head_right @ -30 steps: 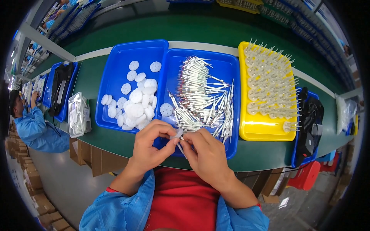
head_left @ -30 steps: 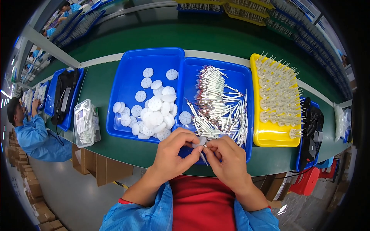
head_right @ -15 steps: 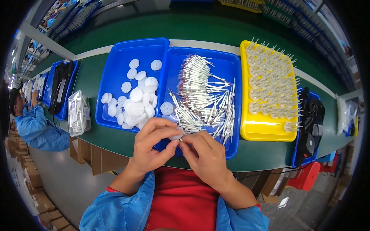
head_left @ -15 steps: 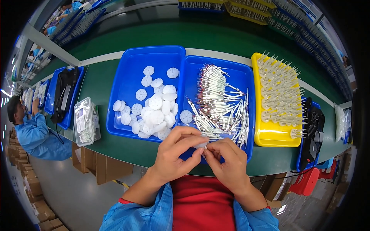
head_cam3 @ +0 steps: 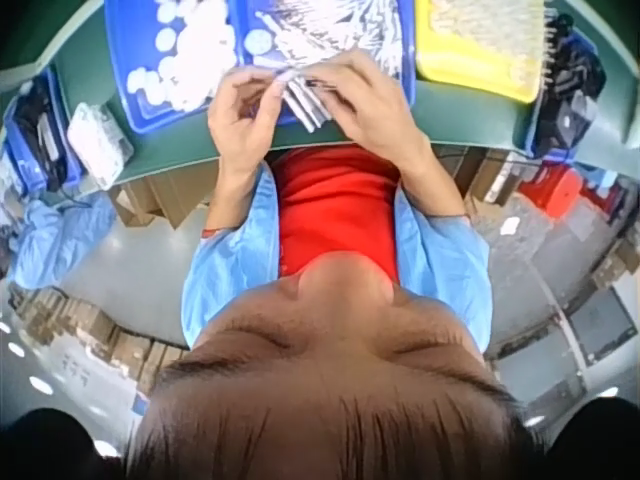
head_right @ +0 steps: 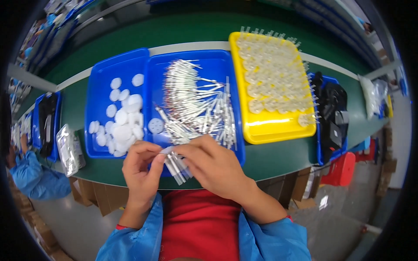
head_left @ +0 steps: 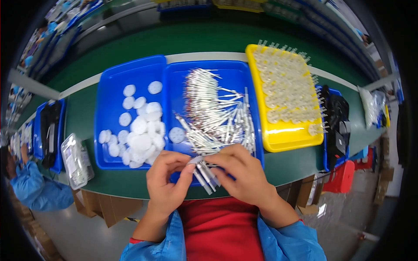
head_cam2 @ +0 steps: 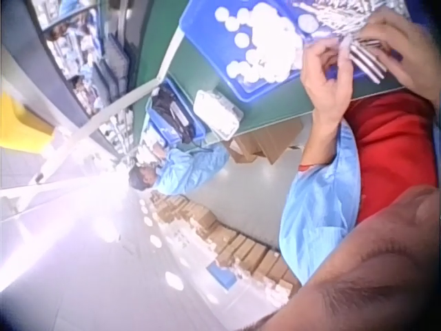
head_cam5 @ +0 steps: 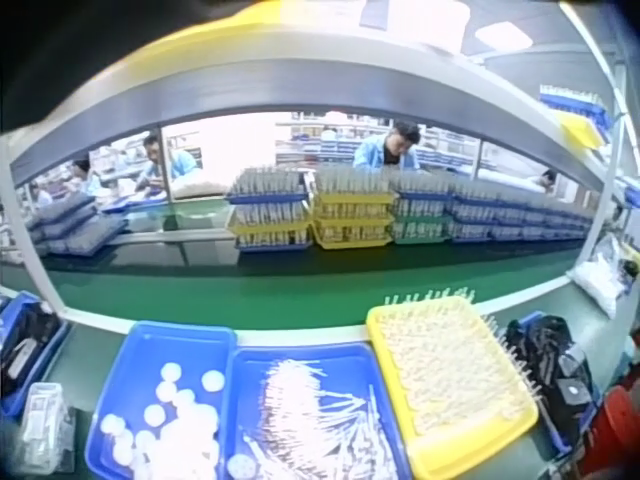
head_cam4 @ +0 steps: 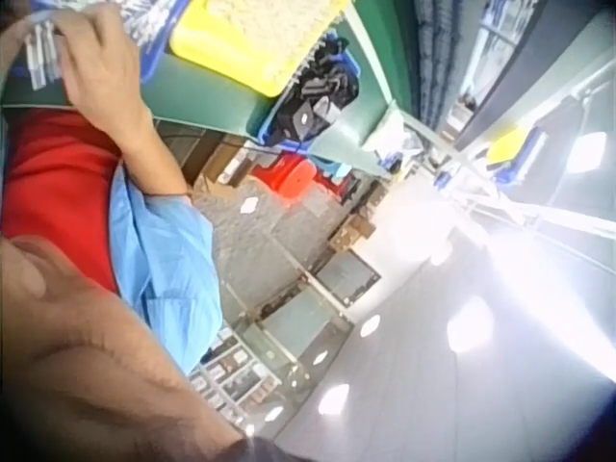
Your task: The person assembles components by taking circular plastic bases and inserting thin sticks into them by hand.
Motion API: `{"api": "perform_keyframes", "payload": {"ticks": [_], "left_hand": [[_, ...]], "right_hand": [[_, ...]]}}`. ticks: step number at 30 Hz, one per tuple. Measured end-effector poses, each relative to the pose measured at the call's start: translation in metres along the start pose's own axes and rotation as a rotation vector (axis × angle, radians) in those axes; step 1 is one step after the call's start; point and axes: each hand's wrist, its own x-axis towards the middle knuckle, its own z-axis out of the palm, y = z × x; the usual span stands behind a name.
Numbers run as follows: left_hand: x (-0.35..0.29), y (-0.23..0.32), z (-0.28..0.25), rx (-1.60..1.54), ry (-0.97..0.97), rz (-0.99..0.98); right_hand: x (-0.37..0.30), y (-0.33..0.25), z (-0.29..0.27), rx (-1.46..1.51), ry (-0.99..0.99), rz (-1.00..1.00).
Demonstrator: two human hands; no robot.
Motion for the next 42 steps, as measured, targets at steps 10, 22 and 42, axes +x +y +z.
{"api": "perform_keyframes", "payload": {"ticks": [10, 22, 42], "left_hand": [[0.012, 0.018, -0.031, 0.475, -0.073, 0.272], [0.028, 0.001, -0.069, 0.903, 0.135, 0.181], [0.003, -0.001, -0.023, 0.204, 0.069, 0.137]], "right_hand": [[-0.019, 0.026, -0.059, -0.308, 0.142, 0.068], [-0.04, 0.053, -0.109, -0.457, 0.542, 0.311], [0.009, 0.007, 0.006, -0.284, -0.305, -0.028]]}}
